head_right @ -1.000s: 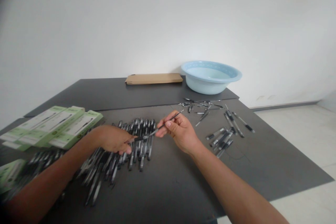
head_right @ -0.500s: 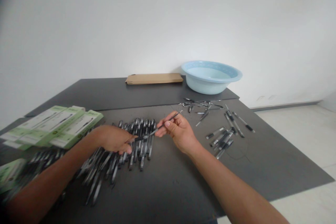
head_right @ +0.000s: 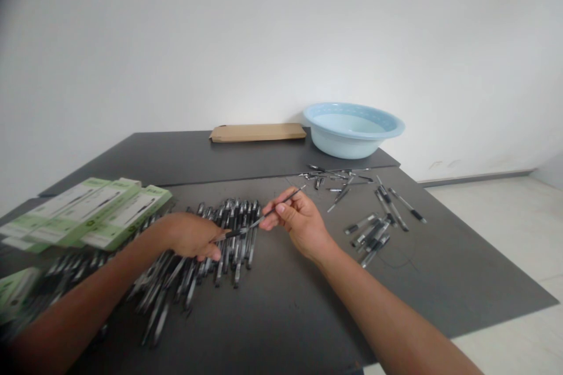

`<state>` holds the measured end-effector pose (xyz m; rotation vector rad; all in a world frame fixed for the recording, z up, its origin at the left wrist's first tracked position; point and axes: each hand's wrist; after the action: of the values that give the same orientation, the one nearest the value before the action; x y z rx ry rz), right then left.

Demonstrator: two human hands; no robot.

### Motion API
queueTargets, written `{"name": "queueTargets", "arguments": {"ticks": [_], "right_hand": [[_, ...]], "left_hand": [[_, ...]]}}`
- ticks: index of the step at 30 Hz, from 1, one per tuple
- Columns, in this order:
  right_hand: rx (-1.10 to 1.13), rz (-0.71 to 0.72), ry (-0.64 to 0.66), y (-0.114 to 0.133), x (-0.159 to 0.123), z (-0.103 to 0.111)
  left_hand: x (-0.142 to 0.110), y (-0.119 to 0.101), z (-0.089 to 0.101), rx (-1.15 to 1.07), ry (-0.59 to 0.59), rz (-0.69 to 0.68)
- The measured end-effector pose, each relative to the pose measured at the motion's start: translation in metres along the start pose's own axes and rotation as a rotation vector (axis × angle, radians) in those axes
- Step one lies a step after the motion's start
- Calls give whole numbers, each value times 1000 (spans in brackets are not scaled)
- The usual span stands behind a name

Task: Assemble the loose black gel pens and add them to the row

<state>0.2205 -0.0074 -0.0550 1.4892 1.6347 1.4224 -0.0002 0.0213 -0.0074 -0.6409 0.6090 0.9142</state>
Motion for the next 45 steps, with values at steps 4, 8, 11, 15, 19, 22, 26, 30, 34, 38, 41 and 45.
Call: {"name": "queueTargets", "arguments": {"ticks": [4, 8, 11, 15, 19, 22, 26, 30, 34, 38, 41, 45], "right_hand": [[5, 2, -1, 0, 0, 0], [3, 5, -9, -1, 0, 1], [0, 2, -13, -1, 0, 1], [-3, 0, -12, -1, 0, 1], [0, -2, -3, -1, 0, 1], [6, 2, -3, -1, -1, 3], [9, 7, -13, 0, -1, 4], [9, 1, -17, 1, -1, 3], [23, 0, -1, 1, -1, 1], [22, -1, 17, -1, -2, 0], [20, 5, 21, -2, -2, 1], [12, 3, 19, -1, -2, 0]], "left_hand": [[-1, -2, 0, 9, 14, 15], [0, -1, 0, -2, -7, -7], [1, 0, -1, -9, -23, -9], [0, -1, -1, -4, -13, 0], [-1, -3, 1, 9, 22, 0], [-2, -2, 2, 12, 29, 9], [-3, -2, 3, 25, 16, 4], [-3, -3, 4, 41, 32, 3], [-4, -4, 4, 39, 42, 14], [-3, -6, 4, 59, 49, 30], [-3, -7, 4, 57, 45, 43], [-4, -7, 4, 27, 30, 43]]}}
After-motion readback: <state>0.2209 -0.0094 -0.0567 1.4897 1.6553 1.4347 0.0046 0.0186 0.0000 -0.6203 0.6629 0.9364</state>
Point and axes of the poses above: each hand's wrist, its own x-axis towards the middle knuckle, its own z-axis out of the back of the hand, y = z × x, and after that the axes turned 8 degrees about -x, right-handed
